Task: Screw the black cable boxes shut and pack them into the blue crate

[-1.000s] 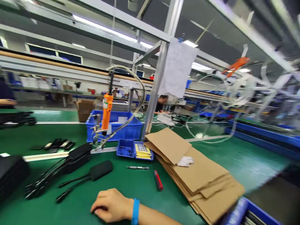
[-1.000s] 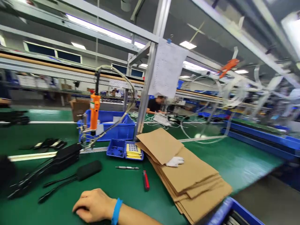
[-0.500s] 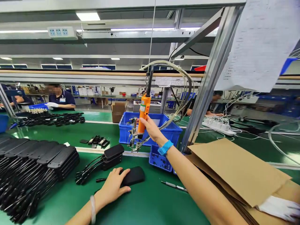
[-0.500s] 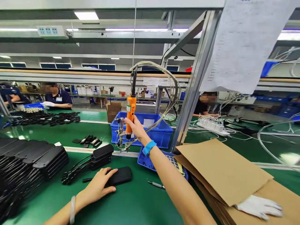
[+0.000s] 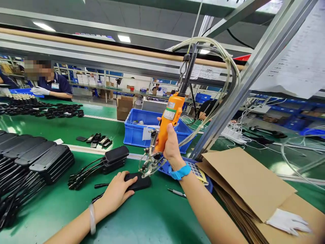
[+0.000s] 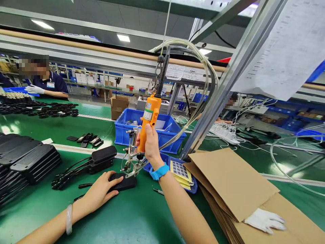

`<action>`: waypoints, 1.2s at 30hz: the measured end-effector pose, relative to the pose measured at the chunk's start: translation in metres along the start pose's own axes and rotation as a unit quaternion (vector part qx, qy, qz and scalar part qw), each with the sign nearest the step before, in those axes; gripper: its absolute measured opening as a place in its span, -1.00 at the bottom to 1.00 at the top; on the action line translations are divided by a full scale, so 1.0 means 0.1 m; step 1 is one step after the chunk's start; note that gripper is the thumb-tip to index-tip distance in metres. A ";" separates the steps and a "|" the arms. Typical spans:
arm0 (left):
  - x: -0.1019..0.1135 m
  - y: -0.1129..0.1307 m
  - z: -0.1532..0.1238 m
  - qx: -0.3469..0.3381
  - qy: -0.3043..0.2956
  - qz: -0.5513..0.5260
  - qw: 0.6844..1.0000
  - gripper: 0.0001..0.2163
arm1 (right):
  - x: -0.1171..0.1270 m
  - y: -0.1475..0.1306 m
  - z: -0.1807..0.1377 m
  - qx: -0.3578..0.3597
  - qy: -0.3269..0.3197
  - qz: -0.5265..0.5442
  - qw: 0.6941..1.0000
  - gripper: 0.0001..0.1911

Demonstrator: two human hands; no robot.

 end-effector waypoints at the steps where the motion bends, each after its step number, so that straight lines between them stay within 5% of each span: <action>1: 0.01 0.02 0.00 0.000 -0.003 0.005 1.000 -0.53 | 0.03 0.02 -0.05 0.001 0.009 -0.004 1.000 -0.23; 26: -0.02 -0.02 -0.02 0.003 0.023 -0.053 0.998 -0.54 | 0.08 0.20 -0.33 0.027 0.034 -0.076 0.996 -0.43; 36: 0.01 -0.04 0.01 -0.033 0.044 -0.054 0.997 -0.51 | 0.10 0.04 -0.49 0.045 0.048 -0.079 0.995 -0.46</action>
Point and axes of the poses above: each hand's wrist, its own z-axis towards the middle knuckle, its own x-axis out of the back of the hand, y = z × x, the point moved 10 cm from there along z, towards the middle knuckle, and after that the axes turned 5 degrees about z, right-handed, at the moved point
